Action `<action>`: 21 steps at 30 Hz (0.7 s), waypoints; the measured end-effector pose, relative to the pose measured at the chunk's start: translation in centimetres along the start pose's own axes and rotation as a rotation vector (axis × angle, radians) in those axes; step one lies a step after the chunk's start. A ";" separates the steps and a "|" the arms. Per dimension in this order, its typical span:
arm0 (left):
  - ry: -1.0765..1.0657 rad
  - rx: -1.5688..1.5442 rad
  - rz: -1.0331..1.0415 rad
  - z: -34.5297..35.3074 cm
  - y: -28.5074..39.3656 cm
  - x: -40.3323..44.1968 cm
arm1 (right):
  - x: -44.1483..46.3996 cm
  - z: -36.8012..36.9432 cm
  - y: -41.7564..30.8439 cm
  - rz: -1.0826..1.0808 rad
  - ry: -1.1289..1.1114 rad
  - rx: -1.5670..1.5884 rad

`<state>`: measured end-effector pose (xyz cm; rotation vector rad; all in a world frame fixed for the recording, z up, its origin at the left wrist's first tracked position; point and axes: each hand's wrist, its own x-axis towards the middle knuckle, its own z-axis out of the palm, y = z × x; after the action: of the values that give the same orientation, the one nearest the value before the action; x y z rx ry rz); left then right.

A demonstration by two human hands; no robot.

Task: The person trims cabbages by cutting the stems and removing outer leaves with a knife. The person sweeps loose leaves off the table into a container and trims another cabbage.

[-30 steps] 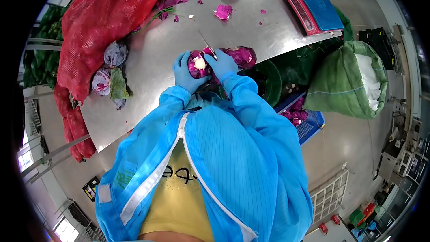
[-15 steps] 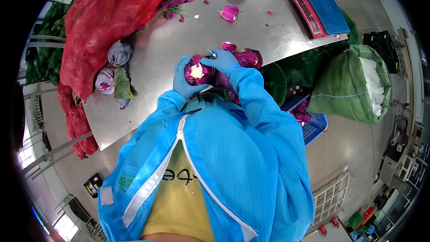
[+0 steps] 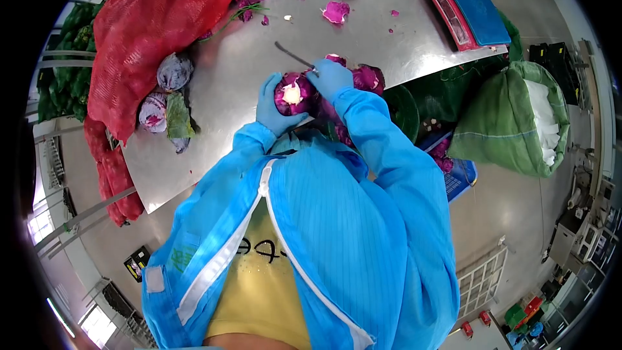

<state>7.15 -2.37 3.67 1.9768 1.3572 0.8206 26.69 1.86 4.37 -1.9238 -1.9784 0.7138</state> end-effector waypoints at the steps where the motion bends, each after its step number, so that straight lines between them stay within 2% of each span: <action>1: 0.002 0.050 0.057 -0.1 -0.1 0.0 | 0.1 0.5 0.5 -0.001 0.006 -0.001; 5: 0.091 -0.116 -0.068 0.4 -1.8 -0.4 | -0.3 4.3 2.8 0.288 0.359 0.428; 6: 0.127 -0.247 -0.133 0.7 -2.7 -0.4 | -1.3 4.6 3.2 0.285 0.358 0.425; 8: 0.146 -0.396 -0.266 0.1 -3.1 0.0 | -3.2 6.1 3.9 0.407 0.395 0.845; 9: 0.158 -0.458 -0.288 0.0 -3.5 0.2 | -3.6 7.0 4.3 0.458 0.441 0.927; 10: 0.162 -0.459 -0.290 0.0 -3.4 0.3 | -3.6 7.9 5.1 0.456 0.437 0.926; 12: 0.169 -0.462 -0.297 -0.3 -3.3 0.5 | -3.4 8.2 6.0 0.604 0.539 0.831; 13: 0.174 -0.449 -0.295 -0.1 -3.7 0.5 | -3.2 7.5 6.1 0.633 0.480 0.838; 14: 0.175 -0.446 -0.295 0.1 -4.3 0.4 | -3.1 7.0 5.9 0.632 0.479 0.841; 16: 0.183 -0.446 -0.281 0.5 -5.3 0.3 | -3.5 3.0 2.5 0.436 0.597 0.312; 17: 0.183 -0.445 -0.282 0.3 -4.9 0.2 | -3.4 2.4 1.4 0.337 0.655 0.408; 18: 0.191 -0.346 -0.332 -0.2 -4.3 0.2 | -3.1 2.9 1.1 0.201 0.675 0.319; 20: 0.198 -0.244 -0.384 -0.2 -4.4 0.0 | -3.6 1.7 -1.9 0.049 0.424 0.508; 21: 0.214 -0.307 -0.397 0.0 -5.5 -0.2 | -3.5 2.5 -2.7 0.076 0.329 0.481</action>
<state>3.95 -0.92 -0.60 1.3583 1.5702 0.9965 23.33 -1.91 4.18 -1.6973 -1.3923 0.7515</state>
